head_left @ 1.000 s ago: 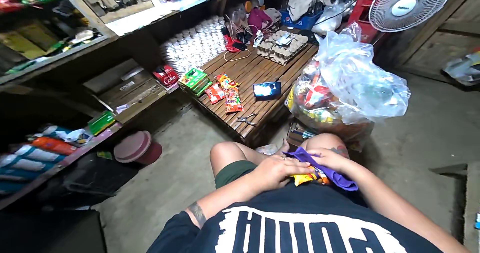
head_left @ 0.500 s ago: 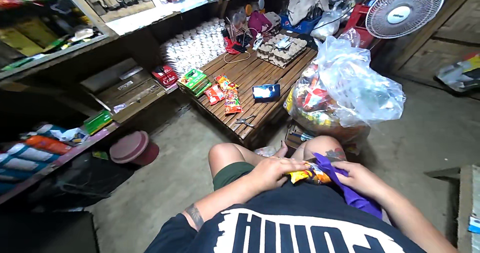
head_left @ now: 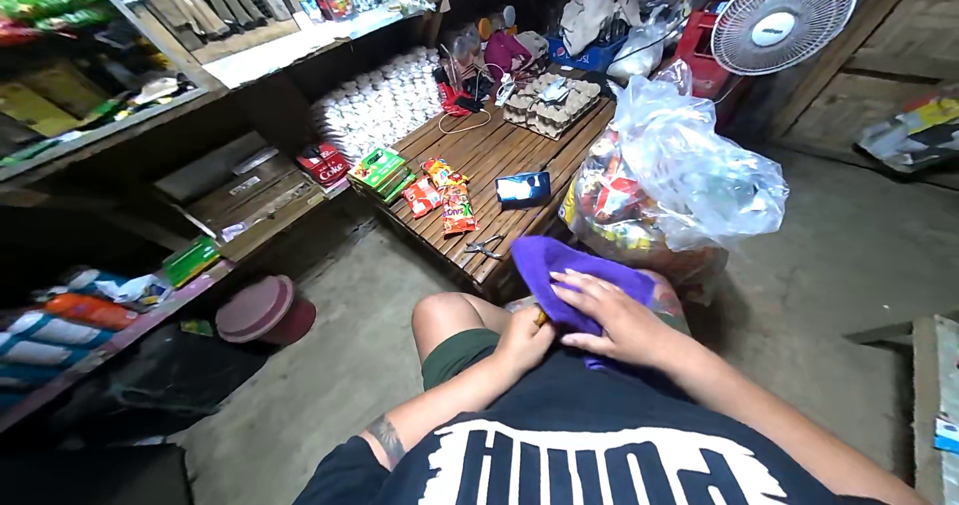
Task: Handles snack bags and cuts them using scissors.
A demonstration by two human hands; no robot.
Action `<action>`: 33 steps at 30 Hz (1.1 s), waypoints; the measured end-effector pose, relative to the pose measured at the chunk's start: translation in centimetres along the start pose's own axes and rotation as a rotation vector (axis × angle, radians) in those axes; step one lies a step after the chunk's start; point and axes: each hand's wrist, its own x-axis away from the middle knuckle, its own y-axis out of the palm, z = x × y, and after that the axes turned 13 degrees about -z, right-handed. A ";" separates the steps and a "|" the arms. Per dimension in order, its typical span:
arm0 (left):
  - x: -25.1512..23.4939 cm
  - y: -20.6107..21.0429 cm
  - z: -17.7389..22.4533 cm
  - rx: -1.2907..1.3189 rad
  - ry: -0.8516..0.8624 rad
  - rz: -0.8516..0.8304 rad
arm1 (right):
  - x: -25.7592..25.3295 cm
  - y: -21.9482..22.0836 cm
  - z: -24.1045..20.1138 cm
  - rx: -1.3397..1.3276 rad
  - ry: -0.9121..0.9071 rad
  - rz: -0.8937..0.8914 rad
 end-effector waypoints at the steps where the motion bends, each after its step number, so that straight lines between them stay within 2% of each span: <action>1: 0.3 0.0 -0.1 0.005 0.015 0.017 | -0.3 0.3 0.8 -0.007 -0.015 -0.020; 3: 0.6 -0.1 -0.1 0.019 0.080 0.035 | 0.0 0.4 2.9 -0.062 0.010 -0.041; 6: 0.6 -0.4 -0.4 0.104 0.144 0.001 | 1.3 0.0 5.2 -0.137 0.176 -0.084; 9: 0.1 -0.3 -0.6 0.187 0.088 0.040 | 2.1 -0.1 5.6 -0.136 0.324 -0.084; 11: -0.1 -0.1 -0.3 0.216 0.008 0.070 | 1.9 0.0 4.5 -0.130 0.283 -0.021; 13: -0.3 0.1 -0.1 0.194 -0.047 0.067 | 1.2 0.6 3.2 -0.131 0.122 0.049; 15: -0.2 0.4 -0.2 0.175 -0.095 0.046 | 0.1 1.2 2.1 -0.119 0.006 0.037; 16: -0.2 0.4 -0.3 0.177 -0.118 0.045 | -0.3 1.4 1.7 -0.110 0.003 0.014; 20: 0.5 0.3 -0.6 0.217 -0.089 0.088 | -0.2 1.6 3.3 -0.155 0.128 -0.054; 25: 0.7 0.0 -0.9 0.265 0.072 0.116 | 2.0 1.1 6.3 -0.269 0.308 -0.137; 29: 0.4 0.1 -0.6 0.338 0.088 0.169 | 4.1 1.3 7.6 -0.413 0.402 -0.035; 33: 0.2 -0.1 -0.1 0.449 0.065 0.196 | 5.6 1.3 7.4 -0.781 0.441 0.162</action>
